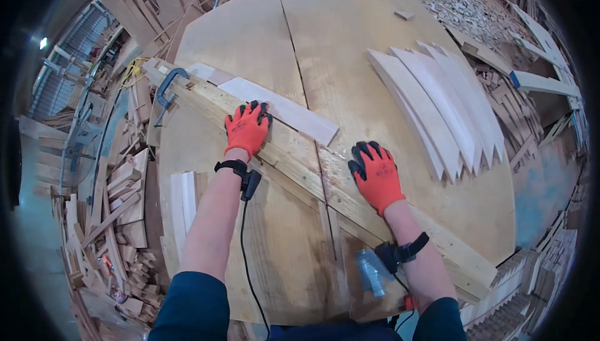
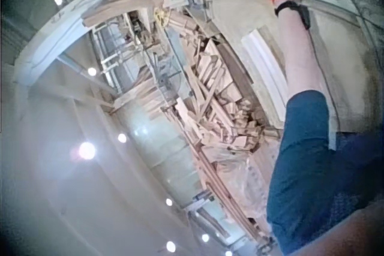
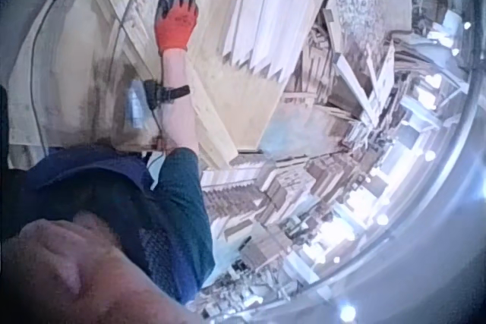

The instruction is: The person uses a circular saw to cut thin wooden planks on a large workbench. They guide the planks through the saw blade one by one, wearing red gloves for safety, and stack the cut pieces to the side.

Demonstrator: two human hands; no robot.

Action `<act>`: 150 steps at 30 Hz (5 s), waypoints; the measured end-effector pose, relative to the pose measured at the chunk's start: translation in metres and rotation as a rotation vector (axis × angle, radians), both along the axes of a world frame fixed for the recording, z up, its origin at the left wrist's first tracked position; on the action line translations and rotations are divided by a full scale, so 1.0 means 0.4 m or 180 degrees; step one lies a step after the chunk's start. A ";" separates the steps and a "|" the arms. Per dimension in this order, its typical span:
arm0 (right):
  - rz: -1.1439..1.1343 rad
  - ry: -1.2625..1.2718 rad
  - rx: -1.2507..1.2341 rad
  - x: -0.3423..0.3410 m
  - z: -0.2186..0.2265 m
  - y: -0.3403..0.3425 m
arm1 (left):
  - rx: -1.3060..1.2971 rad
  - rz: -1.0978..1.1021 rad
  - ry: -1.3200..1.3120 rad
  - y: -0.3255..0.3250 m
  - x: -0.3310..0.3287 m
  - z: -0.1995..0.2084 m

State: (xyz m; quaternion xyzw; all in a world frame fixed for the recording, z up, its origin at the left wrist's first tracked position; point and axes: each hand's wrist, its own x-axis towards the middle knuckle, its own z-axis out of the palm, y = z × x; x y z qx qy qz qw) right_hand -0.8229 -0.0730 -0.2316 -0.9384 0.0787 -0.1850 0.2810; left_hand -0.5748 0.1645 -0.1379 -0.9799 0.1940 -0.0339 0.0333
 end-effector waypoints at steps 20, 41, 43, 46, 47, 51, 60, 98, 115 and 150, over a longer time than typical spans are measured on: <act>-0.0813 0.0106 0.0165 0.396 -0.057 -0.210 | -0.0508 -0.0195 -0.0085 -0.183 0.481 0.073; -0.1177 0.0519 0.0851 0.764 0.117 -0.235 | -0.0286 -0.0500 -0.0377 -0.278 0.880 0.070; -0.1264 0.0441 0.0891 0.766 0.123 -0.224 | -0.0180 -0.0866 -0.0847 -0.263 0.895 0.042; -0.1249 0.0441 0.0397 0.777 0.122 -0.215 | 0.0218 -0.0844 -0.1079 -0.209 0.994 -0.052; -0.1424 0.0392 0.0210 0.742 0.096 -0.240 | 0.0033 -0.0930 -0.0715 -0.261 0.951 -0.039; -0.1443 0.0432 0.0263 0.686 0.048 -0.265 | 0.0722 -0.0561 -0.0375 -0.288 0.914 -0.046; -0.1561 0.1075 0.0003 0.683 0.168 -0.227 | 0.0777 -0.0536 0.0075 -0.222 1.086 -0.075; -0.1041 0.0680 -0.0439 1.001 0.278 -0.264 | -0.0787 -0.0335 -0.0371 -0.395 0.825 0.098; 0.0793 -0.0123 0.3656 0.982 0.510 -0.870 | -0.1681 -0.0119 -0.0487 -0.396 0.776 0.121; 0.0445 0.1392 -0.1364 1.127 0.374 -0.377 | -0.1203 0.1359 0.0026 0.418 0.288 0.204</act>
